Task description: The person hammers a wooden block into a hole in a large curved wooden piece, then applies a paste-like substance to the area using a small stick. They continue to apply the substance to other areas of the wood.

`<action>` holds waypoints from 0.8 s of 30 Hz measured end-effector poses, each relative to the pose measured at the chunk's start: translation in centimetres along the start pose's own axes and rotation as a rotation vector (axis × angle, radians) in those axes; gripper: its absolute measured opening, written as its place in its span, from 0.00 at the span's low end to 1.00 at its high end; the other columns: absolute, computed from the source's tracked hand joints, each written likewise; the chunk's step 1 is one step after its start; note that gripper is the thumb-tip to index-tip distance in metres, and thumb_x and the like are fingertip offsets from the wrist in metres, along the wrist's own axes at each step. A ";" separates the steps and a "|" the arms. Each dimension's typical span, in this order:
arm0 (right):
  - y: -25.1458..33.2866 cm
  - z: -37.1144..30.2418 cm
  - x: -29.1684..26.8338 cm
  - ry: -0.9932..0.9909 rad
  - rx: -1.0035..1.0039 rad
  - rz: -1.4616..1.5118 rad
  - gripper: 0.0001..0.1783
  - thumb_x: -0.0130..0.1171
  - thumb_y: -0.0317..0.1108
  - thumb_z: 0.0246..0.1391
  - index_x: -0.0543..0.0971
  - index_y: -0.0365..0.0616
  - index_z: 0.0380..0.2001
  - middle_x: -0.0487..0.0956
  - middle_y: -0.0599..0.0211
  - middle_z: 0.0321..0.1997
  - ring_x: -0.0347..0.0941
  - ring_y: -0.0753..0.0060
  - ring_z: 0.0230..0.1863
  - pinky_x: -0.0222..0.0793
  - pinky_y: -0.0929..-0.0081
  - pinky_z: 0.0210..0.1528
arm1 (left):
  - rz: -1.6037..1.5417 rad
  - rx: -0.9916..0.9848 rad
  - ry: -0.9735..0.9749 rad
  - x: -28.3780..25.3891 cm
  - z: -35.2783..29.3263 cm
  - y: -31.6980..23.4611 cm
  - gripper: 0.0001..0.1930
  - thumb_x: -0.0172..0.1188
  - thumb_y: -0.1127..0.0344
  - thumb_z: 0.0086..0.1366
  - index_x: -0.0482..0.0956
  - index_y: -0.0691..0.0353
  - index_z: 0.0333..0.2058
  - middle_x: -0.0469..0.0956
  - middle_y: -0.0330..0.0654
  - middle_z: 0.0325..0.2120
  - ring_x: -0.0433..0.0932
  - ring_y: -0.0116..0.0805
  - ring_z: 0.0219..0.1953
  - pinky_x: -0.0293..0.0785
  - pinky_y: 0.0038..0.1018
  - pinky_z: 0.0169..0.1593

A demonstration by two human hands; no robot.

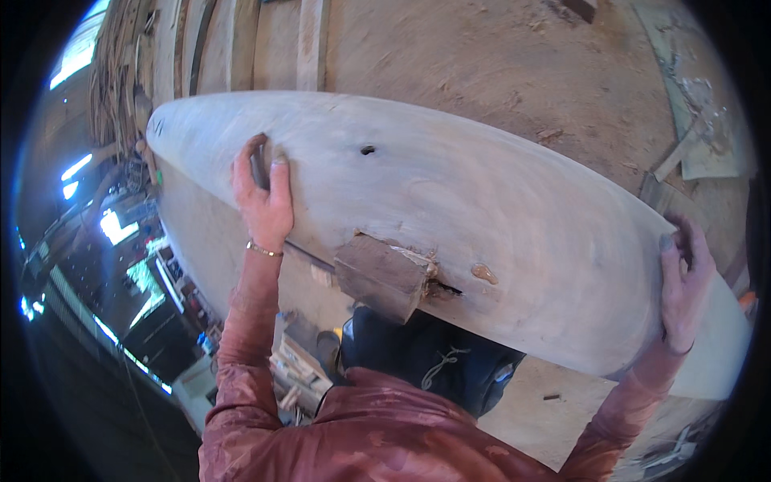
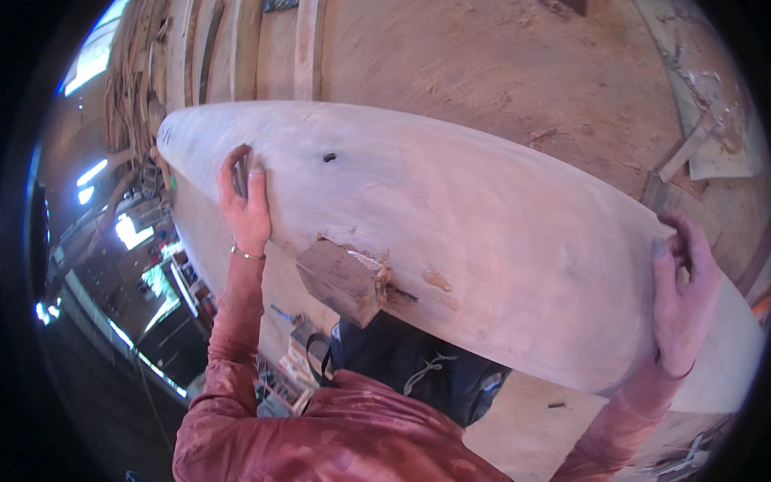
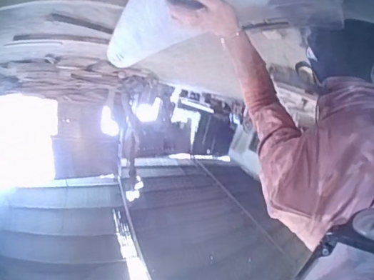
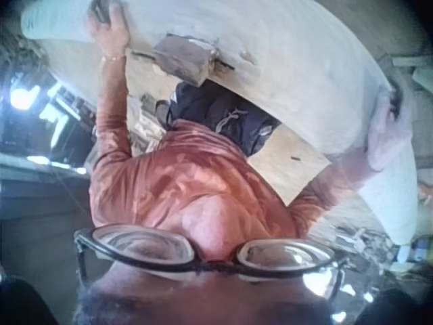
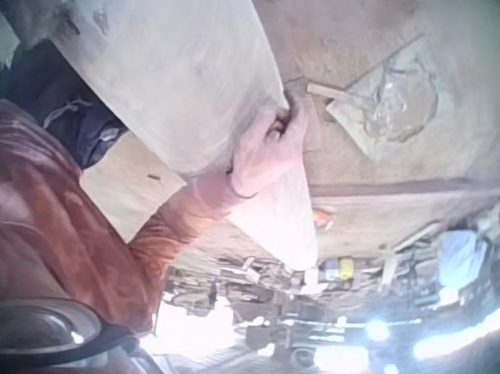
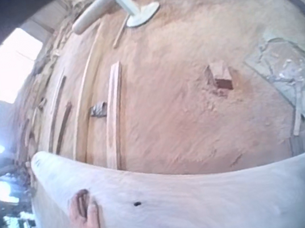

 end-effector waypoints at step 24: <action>-0.6 -0.1 -0.4 -0.279 0.040 -0.102 0.26 0.50 0.45 0.72 0.74 0.42 0.65 0.78 0.64 0.60 0.71 0.68 0.48 0.67 0.73 0.55 | -0.410 -0.385 -0.816 2.1 -12.3 14.1 0.17 0.57 0.68 0.71 0.72 0.74 0.53 0.77 0.52 0.52 0.75 0.40 0.55 0.69 0.36 0.60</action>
Point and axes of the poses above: each hand's wrist, its own z-axis towards the middle knuckle, its own x-axis out of the palm, y = z × x, the point moved 1 cm from there along z, towards the middle knuckle
